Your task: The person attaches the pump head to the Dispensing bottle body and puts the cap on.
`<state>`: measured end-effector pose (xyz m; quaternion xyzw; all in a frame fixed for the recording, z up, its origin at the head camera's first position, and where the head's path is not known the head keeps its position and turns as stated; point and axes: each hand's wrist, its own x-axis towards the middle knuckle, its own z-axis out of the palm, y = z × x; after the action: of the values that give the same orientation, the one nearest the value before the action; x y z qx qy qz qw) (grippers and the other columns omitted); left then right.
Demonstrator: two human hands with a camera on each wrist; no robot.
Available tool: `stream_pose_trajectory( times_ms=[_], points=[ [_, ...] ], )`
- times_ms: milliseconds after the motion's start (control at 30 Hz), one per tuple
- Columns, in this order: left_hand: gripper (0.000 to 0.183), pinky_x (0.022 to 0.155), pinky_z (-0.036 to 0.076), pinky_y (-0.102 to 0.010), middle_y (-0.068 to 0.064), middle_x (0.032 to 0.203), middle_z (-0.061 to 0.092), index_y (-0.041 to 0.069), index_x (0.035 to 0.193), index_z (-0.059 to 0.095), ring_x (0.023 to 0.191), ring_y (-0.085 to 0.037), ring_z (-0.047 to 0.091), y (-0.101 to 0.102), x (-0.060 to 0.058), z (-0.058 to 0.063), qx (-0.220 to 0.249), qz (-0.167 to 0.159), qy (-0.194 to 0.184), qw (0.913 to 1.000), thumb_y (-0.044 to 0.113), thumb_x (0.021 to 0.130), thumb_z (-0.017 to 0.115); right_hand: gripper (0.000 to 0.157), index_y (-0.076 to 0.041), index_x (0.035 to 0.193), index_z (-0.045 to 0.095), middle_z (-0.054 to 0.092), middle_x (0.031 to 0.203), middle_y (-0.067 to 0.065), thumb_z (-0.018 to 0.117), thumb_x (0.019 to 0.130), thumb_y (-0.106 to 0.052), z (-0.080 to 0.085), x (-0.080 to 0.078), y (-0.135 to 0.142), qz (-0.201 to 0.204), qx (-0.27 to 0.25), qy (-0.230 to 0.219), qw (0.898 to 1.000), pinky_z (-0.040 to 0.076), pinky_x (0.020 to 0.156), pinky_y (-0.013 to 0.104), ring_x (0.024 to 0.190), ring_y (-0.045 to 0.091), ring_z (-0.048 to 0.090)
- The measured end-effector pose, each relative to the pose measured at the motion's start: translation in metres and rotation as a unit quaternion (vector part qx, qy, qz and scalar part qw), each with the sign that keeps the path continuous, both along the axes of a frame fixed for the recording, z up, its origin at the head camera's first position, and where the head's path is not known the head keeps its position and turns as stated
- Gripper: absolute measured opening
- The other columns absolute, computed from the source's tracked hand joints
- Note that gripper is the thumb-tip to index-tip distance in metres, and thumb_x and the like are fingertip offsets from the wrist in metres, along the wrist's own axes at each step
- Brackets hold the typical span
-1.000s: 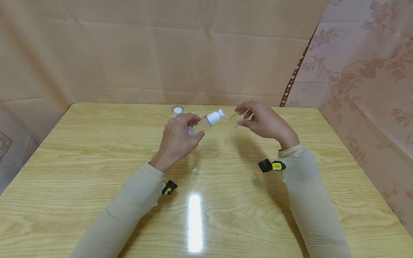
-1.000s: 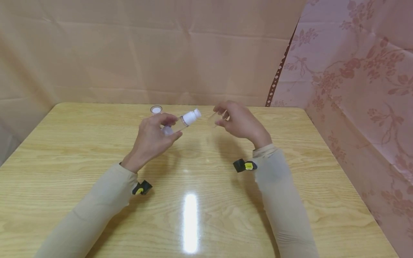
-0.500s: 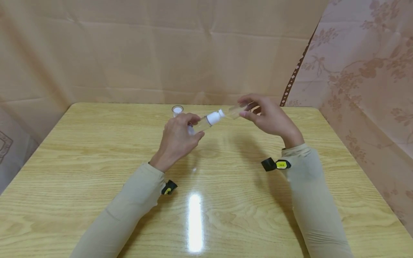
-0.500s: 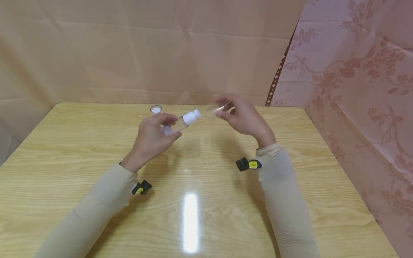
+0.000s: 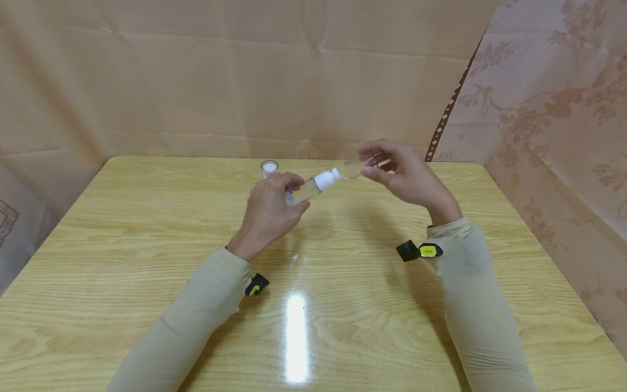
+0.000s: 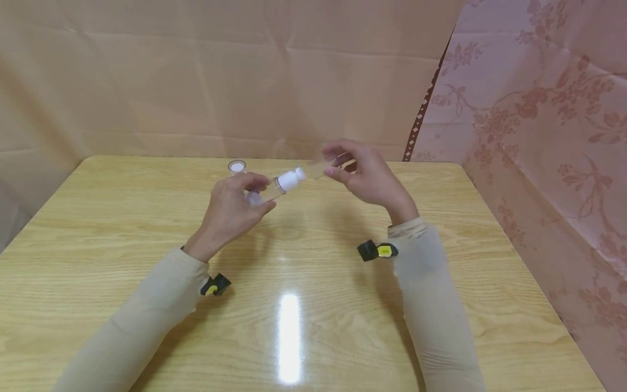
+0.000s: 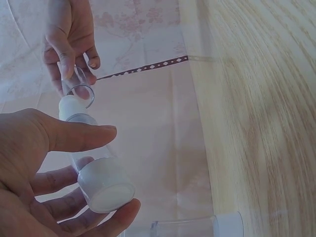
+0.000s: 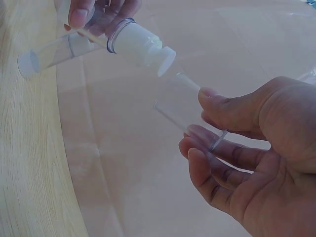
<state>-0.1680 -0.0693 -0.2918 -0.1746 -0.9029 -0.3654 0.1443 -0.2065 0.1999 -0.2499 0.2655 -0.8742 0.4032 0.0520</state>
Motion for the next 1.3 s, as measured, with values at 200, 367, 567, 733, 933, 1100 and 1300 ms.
stream_pose_trajectory(
  times_ms=[200,367,567,733,933,1100,1300],
  points=[
    [0.033,0.079,0.05,-0.045,-0.015,0.104,0.073,0.0,0.111,0.073,0.089,-0.027,0.066,0.0,0.0,0.0,-0.001,-0.002,-0.003,1.0,0.011,0.081,0.085,0.031,-0.003,0.128,0.064,0.067,0.12,0.011,0.067,0.097,-0.004,0.001,0.001,-0.003,0.013,-0.006,-0.001,1.0,0.052,0.089,0.034,0.105,0.021,0.062],
    [0.033,0.078,0.05,-0.044,-0.015,0.104,0.073,0.001,0.111,0.074,0.088,-0.026,0.066,0.0,0.0,0.0,0.001,-0.001,-0.007,1.0,0.011,0.081,0.085,0.03,-0.001,0.127,0.064,0.067,0.12,0.013,0.067,0.097,-0.004,0.001,0.002,-0.006,0.021,-0.018,-0.004,1.0,0.052,0.091,0.036,0.104,0.023,0.062],
    [0.033,0.077,0.05,-0.043,-0.014,0.103,0.073,0.001,0.111,0.074,0.088,-0.026,0.066,0.0,0.0,-0.001,0.0,-0.002,-0.009,1.0,0.011,0.081,0.085,0.031,-0.001,0.127,0.064,0.067,0.119,0.012,0.068,0.096,-0.002,0.002,0.005,-0.01,0.034,-0.022,-0.004,0.999,0.053,0.089,0.037,0.102,0.021,0.063],
    [0.034,0.076,0.051,-0.043,-0.015,0.103,0.073,0.0,0.111,0.074,0.088,-0.026,0.066,0.0,0.0,0.0,0.0,-0.005,-0.008,1.0,0.011,0.081,0.085,0.031,0.0,0.127,0.064,0.067,0.119,0.013,0.067,0.096,-0.002,0.002,0.004,-0.012,0.042,-0.02,-0.004,0.999,0.053,0.088,0.038,0.102,0.023,0.063],
    [0.035,0.076,0.05,-0.043,-0.014,0.103,0.073,0.0,0.112,0.073,0.087,-0.026,0.066,0.0,0.001,0.0,-0.001,-0.005,-0.009,0.9999,0.01,0.08,0.085,0.031,0.001,0.127,0.064,0.066,0.121,0.015,0.067,0.096,-0.002,0.001,0.004,-0.015,0.049,-0.023,-0.015,0.998,0.052,0.089,0.041,0.103,0.025,0.062],
    [0.035,0.074,0.05,-0.041,-0.013,0.102,0.073,0.001,0.111,0.074,0.084,-0.025,0.065,0.0,0.001,0.001,-0.002,-0.003,-0.01,0.9999,0.011,0.08,0.086,0.03,0.002,0.126,0.064,0.066,0.119,0.016,0.068,0.096,-0.002,0.0,0.005,-0.018,0.051,-0.023,-0.018,0.998,0.053,0.089,0.037,0.102,0.025,0.063],
    [0.035,0.074,0.05,-0.042,-0.012,0.101,0.073,0.001,0.112,0.074,0.084,-0.025,0.065,0.0,0.001,0.001,-0.004,-0.004,-0.011,0.9999,0.011,0.08,0.086,0.03,0.003,0.125,0.065,0.066,0.118,0.014,0.069,0.095,0.0,-0.003,0.004,-0.021,0.057,-0.036,-0.022,0.998,0.053,0.092,0.043,0.103,0.025,0.063]
  ],
)
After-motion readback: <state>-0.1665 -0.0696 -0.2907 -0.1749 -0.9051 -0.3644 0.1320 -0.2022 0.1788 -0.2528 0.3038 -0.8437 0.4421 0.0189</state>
